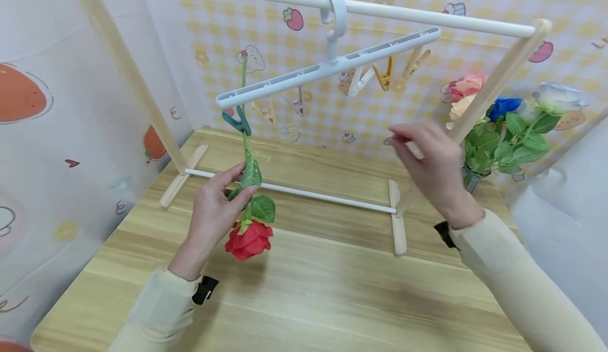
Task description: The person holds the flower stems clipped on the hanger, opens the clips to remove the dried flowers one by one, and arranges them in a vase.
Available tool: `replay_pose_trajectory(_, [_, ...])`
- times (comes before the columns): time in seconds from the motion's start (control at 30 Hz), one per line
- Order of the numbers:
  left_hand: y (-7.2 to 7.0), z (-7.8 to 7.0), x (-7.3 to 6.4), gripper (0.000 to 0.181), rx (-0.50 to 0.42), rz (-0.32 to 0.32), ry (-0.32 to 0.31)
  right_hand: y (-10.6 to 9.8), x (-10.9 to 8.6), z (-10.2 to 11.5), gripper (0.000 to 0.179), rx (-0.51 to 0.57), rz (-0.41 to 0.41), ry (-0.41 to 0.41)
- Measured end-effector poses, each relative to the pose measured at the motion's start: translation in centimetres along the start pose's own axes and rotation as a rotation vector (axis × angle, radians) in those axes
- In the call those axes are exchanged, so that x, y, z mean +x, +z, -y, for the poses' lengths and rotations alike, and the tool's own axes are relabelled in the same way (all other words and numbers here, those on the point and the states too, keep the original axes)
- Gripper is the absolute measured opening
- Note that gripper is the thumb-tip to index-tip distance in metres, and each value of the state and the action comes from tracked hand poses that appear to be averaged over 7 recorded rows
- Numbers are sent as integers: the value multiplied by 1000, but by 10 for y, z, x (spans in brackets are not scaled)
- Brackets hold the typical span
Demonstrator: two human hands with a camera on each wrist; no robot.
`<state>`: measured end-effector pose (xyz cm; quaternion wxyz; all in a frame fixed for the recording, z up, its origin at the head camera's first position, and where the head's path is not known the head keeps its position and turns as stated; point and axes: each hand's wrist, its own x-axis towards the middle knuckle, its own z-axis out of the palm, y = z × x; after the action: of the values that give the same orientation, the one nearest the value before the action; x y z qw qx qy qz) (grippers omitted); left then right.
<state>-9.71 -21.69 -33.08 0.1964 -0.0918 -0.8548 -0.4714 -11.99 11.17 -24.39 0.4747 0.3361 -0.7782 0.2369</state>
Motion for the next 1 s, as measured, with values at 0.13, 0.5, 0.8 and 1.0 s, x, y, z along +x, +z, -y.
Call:
replay_pose_trajectory(0.13, [1, -2, -1, 50, -18, -7, -8, 32, 20, 10, 22, 71, 155, -181])
replay_pose_trajectory(0.5, [8, -14, -3, 49, -72, -13, 18, 106, 80, 39, 24, -111, 430, -581])
replay_pose_trajectory(0.8, [16, -26, -2, 47, -108, 17, 32, 129, 104, 44, 32, -393, 408, -828])
replay_pose_trajectory(1.0, [21, -33, 1, 47, -139, 54, 38, 126, 111, 42, 27, -528, 428, -928])
